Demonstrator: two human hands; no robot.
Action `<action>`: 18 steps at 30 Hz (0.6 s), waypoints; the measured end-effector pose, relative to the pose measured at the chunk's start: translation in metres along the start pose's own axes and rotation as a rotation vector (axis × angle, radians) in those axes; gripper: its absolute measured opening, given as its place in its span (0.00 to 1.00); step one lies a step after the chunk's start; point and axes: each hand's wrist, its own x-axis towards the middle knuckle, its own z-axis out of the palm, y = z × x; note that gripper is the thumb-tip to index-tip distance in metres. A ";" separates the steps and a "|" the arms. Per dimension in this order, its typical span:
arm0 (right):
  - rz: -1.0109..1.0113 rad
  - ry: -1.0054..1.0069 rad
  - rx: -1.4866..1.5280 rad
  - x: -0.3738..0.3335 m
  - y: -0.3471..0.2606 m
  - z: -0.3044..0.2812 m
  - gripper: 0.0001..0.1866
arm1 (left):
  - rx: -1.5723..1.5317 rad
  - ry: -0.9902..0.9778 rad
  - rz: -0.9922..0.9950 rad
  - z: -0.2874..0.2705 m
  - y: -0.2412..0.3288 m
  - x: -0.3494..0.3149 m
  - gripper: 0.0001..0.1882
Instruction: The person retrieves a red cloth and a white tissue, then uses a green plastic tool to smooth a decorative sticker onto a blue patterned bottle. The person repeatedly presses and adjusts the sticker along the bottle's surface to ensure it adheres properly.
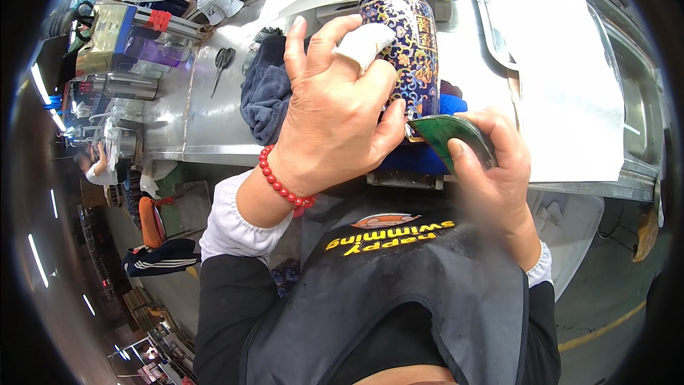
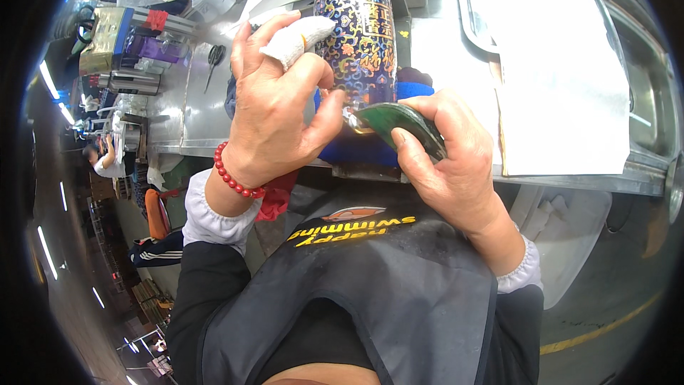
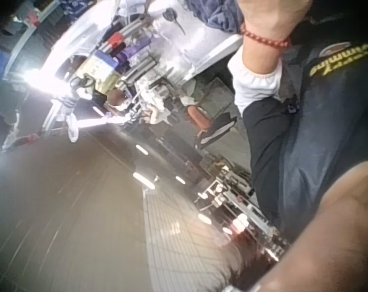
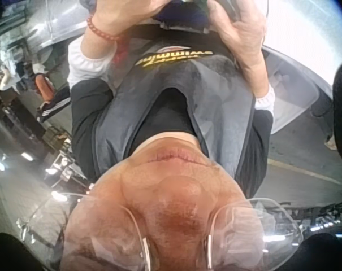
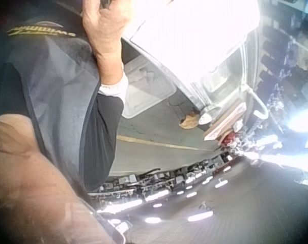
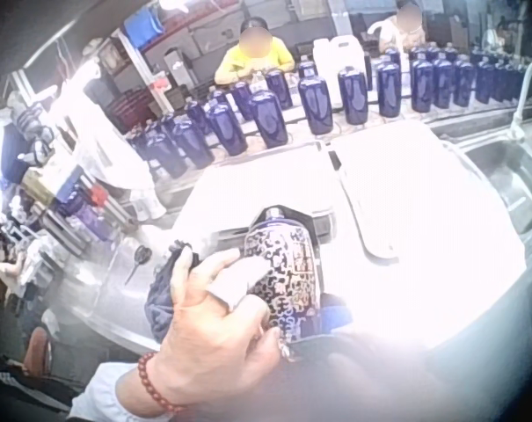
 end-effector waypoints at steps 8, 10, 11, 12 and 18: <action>-0.333 -0.018 -0.191 0.011 -0.009 -0.010 0.18 | -0.059 0.060 -0.040 0.006 -0.004 -0.006 0.12; -0.544 -0.077 -0.317 0.018 -0.008 -0.014 0.21 | -0.090 0.069 -0.057 0.007 -0.006 -0.010 0.11; -0.592 -0.097 -0.357 0.019 -0.008 -0.015 0.23 | -0.099 0.075 -0.069 0.008 -0.007 -0.012 0.11; -0.606 -0.106 -0.390 0.020 -0.008 -0.015 0.22 | -0.108 0.080 -0.081 0.009 -0.007 -0.013 0.10; -0.635 -0.059 -0.495 0.021 -0.007 -0.013 0.20 | -0.149 0.115 -0.126 0.012 -0.010 -0.023 0.09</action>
